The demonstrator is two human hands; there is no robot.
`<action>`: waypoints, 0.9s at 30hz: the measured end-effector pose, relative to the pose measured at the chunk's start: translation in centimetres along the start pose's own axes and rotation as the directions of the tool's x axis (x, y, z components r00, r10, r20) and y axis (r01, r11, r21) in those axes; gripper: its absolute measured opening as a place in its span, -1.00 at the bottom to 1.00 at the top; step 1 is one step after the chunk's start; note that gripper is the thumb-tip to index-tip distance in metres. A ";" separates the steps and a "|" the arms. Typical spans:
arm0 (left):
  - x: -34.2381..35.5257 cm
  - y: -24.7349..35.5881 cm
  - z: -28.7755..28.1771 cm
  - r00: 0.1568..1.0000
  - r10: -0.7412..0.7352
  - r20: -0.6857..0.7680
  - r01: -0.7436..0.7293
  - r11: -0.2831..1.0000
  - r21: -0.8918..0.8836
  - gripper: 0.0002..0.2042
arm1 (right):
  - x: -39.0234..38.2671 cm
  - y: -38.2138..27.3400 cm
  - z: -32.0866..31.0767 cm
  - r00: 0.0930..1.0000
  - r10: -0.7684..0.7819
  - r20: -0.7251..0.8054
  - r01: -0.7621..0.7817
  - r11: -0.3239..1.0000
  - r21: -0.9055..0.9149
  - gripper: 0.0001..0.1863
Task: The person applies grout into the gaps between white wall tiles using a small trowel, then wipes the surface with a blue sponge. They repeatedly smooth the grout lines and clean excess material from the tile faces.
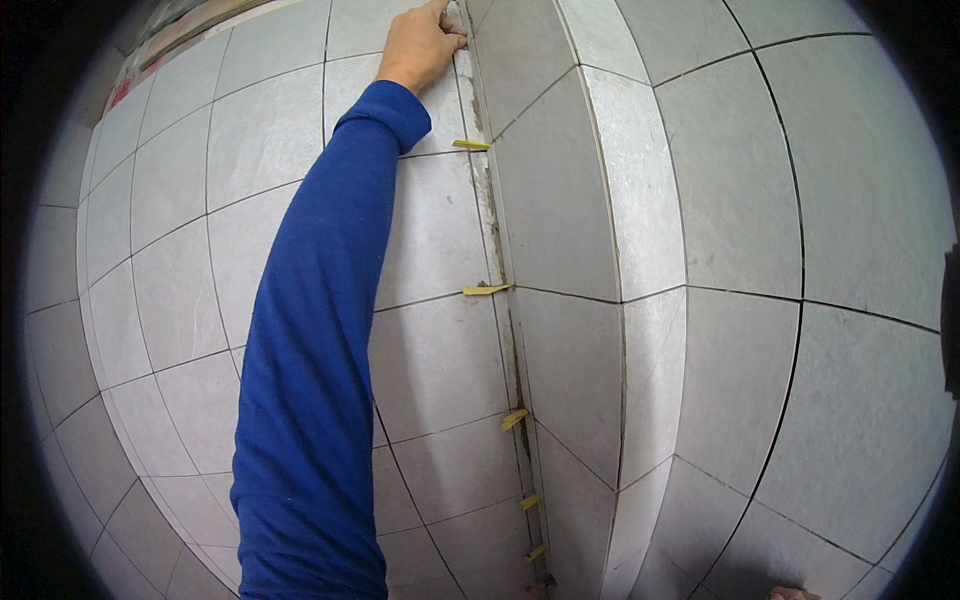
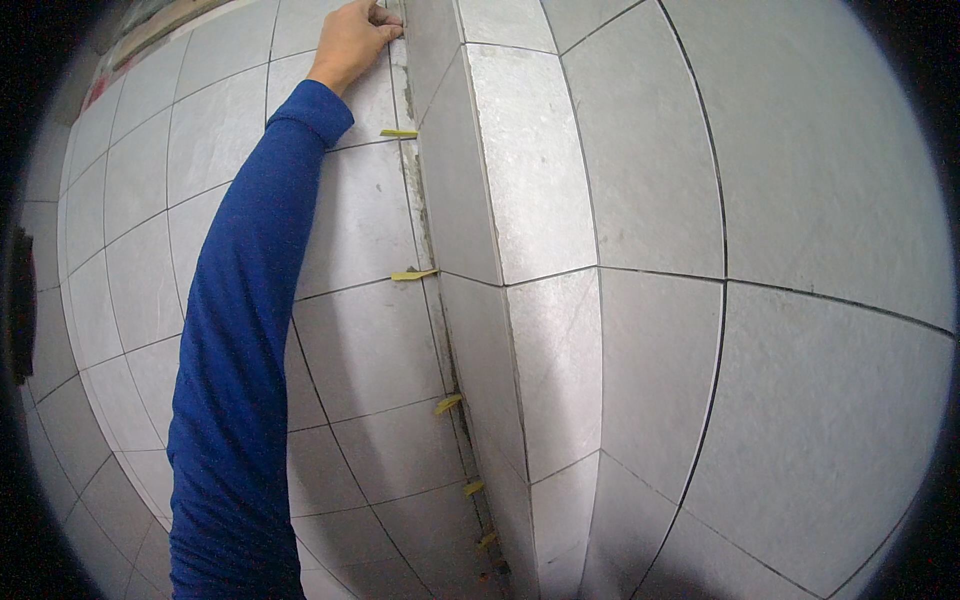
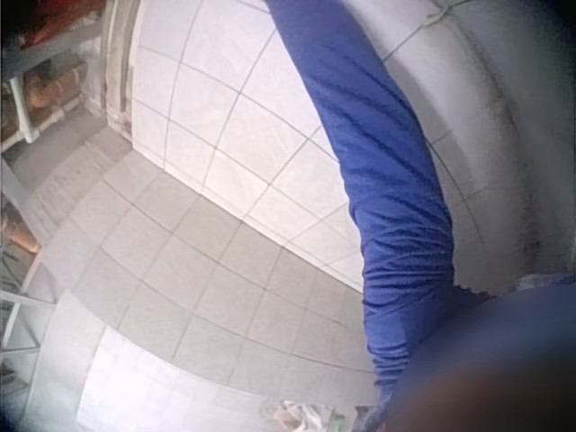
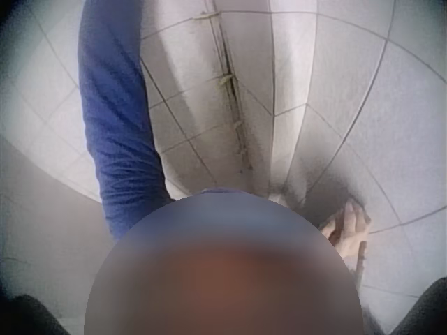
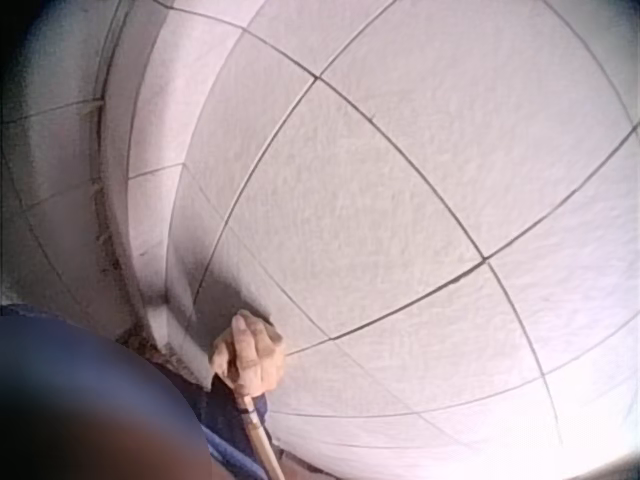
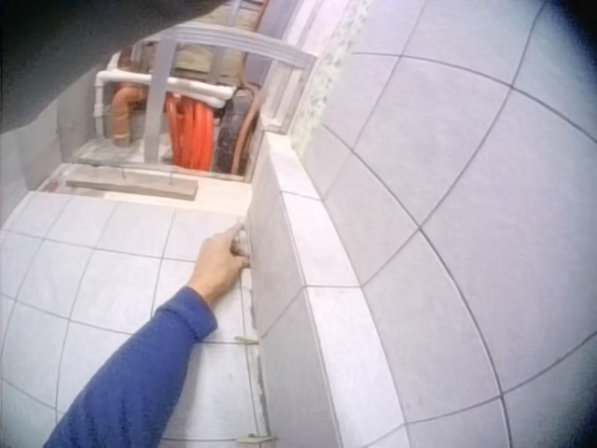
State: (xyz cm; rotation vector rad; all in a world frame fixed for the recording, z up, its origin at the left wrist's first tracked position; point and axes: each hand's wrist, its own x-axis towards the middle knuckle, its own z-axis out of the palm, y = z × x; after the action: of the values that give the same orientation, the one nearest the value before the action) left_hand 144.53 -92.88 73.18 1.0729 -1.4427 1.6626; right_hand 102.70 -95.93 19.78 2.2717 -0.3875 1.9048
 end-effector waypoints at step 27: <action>2.0 -3.9 1.5 0.970 -0.012 -0.242 0.012 1.000 -0.003 -0.42 | 0.2 -0.8 -0.6 0.997 0.046 0.067 -0.047 0.999 0.015 -0.51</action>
State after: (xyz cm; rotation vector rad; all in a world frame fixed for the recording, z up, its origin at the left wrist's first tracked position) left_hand 147.35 -93.83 76.73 0.8425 -1.2766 1.7173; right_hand 102.35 -95.05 20.12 2.3620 -0.4386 1.8638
